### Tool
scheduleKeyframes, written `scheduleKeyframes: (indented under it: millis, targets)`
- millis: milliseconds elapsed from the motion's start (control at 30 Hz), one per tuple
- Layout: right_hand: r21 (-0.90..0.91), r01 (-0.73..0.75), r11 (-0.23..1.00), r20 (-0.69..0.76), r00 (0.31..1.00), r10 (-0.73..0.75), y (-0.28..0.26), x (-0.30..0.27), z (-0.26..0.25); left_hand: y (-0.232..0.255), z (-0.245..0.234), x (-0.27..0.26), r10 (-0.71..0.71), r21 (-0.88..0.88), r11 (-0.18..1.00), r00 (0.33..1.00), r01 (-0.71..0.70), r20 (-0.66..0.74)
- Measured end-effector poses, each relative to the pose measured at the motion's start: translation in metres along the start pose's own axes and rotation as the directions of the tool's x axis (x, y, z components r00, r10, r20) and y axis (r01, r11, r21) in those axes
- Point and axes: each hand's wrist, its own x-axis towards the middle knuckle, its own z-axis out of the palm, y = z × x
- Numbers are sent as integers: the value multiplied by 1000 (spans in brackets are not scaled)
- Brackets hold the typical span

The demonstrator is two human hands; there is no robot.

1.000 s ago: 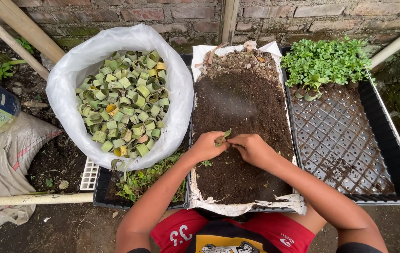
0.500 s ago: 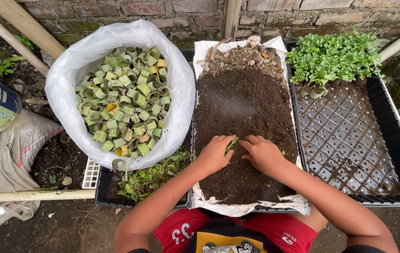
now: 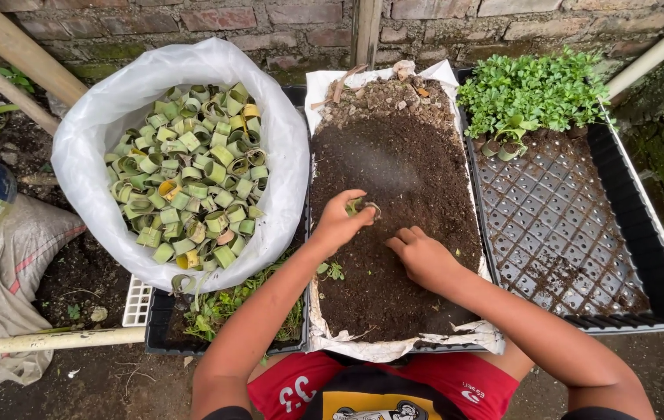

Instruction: Planting small green seedlings into a tray of soil

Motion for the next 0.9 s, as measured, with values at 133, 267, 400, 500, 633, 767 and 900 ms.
scheduleKeyframes:
  millis: [133, 267, 400, 500, 633, 767, 900]
  targets:
    - [190, -49, 981, 54, 998, 40, 1, 6, -21, -34, -4, 18, -6, 37, 999, 999, 5, 40]
    - [566, -159, 809, 116, 987, 113, -5, 13, -73, -30, 5, 7, 145, 60, 988, 989, -145, -7]
    - [681, -106, 724, -71, 975, 210, -6, 20, -85, -30, 4, 10, 195, 94, 975, 978, -202, 80]
    - [661, -18, 750, -191, 963, 192, 0, 24, -84, -15, 9, 0, 138, -2, 990, 984, -138, 116]
    - [643, 18, 766, -210, 966, 153, -3, 28, -90, -24, 10, 5, 109, -42, 994, 990, -105, 86]
    - [570, -56, 820, -131, 979, 158, -7, 34, -77, -32, 7, 15, 103, -37, 994, 989, -100, 104]
    - [478, -61, 876, -276, 937, 216, -5, 41, -48, -47, 3, 26, 94, -126, 989, 985, -76, 146]
